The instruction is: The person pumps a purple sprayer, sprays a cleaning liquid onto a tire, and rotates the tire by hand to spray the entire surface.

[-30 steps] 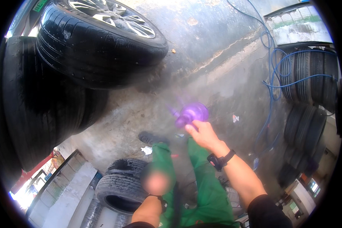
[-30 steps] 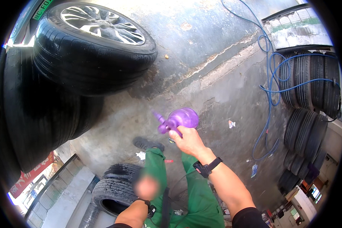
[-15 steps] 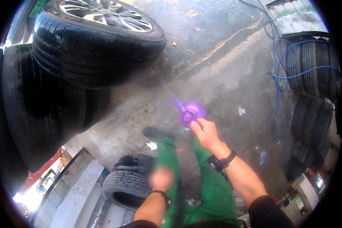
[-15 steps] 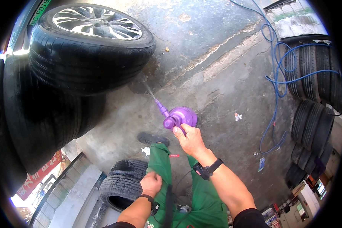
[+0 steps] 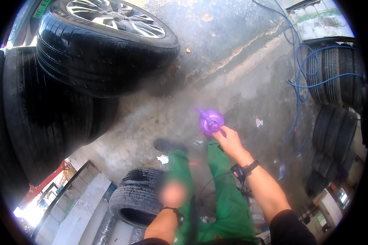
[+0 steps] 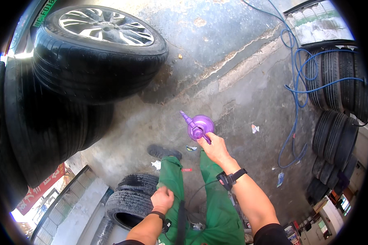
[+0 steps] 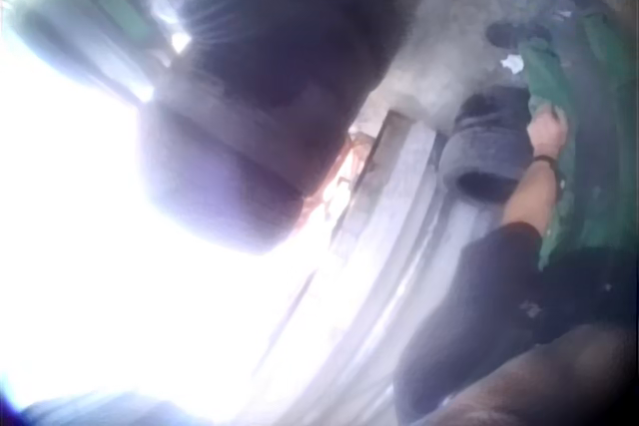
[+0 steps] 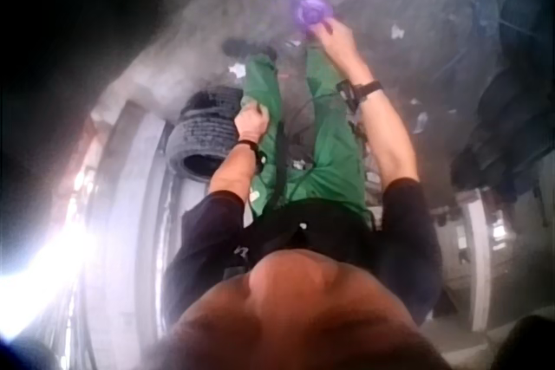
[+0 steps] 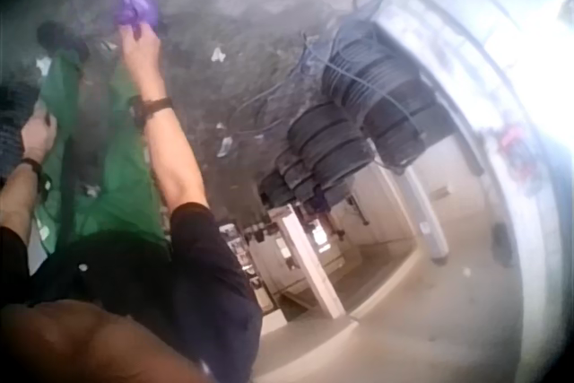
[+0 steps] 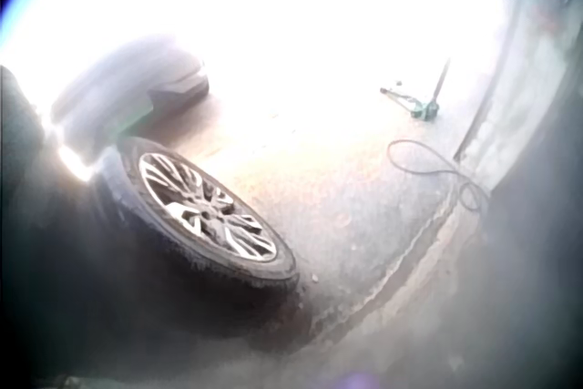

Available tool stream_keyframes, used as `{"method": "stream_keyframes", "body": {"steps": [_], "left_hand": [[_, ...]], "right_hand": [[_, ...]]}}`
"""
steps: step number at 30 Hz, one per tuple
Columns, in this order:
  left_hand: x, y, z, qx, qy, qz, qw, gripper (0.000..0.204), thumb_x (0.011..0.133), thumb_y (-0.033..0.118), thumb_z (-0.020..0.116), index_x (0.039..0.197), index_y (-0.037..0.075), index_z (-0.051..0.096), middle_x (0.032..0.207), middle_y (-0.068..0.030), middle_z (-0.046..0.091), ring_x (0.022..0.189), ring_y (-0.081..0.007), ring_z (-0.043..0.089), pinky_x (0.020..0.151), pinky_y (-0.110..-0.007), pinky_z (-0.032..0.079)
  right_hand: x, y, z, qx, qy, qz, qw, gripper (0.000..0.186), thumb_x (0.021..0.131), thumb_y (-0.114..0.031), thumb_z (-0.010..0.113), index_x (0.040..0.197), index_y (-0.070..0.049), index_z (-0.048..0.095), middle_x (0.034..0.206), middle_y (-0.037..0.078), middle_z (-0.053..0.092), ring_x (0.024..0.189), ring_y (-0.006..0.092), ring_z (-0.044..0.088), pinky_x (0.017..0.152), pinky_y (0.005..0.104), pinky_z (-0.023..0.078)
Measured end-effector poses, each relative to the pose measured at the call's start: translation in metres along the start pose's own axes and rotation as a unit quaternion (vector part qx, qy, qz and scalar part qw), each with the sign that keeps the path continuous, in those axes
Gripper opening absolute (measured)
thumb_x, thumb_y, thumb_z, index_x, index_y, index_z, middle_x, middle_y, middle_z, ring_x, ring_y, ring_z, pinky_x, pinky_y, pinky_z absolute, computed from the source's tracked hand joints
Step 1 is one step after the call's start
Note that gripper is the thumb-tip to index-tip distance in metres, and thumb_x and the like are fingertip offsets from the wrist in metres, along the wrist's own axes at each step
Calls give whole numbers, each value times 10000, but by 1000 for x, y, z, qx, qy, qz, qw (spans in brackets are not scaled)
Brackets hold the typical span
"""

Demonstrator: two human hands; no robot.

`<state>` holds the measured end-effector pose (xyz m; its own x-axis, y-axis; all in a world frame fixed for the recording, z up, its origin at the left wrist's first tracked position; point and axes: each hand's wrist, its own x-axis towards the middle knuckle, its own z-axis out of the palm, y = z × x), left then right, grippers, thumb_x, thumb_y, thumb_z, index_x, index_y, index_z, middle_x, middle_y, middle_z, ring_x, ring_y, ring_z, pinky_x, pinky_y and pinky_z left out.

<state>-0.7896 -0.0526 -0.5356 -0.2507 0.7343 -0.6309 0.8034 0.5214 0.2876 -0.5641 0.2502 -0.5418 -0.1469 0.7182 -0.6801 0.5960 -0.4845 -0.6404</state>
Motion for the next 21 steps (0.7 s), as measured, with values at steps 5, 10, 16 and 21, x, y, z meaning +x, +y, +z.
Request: {"method": "stream_keyframes", "body": {"steps": [5,10,16,21], "left_hand": [[-3,-7,12,68,-38,-24,997,217,921,289,610,836,92,645,832,-117,692,774,-349,695,701,-489,556],[-13,-40,39,49,-60,44,996,180,984,252,600,991,94,686,796,-66,649,677,-253,635,618,-411,532],[-18,-44,43,64,-25,45,997,169,976,251,613,984,100,687,794,-75,650,659,-256,626,597,-418,524],[-9,-24,21,39,-85,-23,995,176,983,247,602,1002,92,683,820,-83,659,684,-262,637,612,-419,529]], "right_hand": [[50,40,-13,82,96,104,987,495,883,-436,742,930,56,710,820,146,718,772,237,664,723,398,502],[89,33,-47,171,139,150,964,344,861,-370,726,845,-27,717,800,39,686,743,147,614,689,326,463],[128,21,-73,177,184,109,961,368,897,-390,697,890,-22,711,829,46,686,811,152,617,742,330,461],[112,-18,-82,102,177,-41,978,505,1002,-495,635,850,-14,665,741,28,626,703,138,561,656,334,443]]}}
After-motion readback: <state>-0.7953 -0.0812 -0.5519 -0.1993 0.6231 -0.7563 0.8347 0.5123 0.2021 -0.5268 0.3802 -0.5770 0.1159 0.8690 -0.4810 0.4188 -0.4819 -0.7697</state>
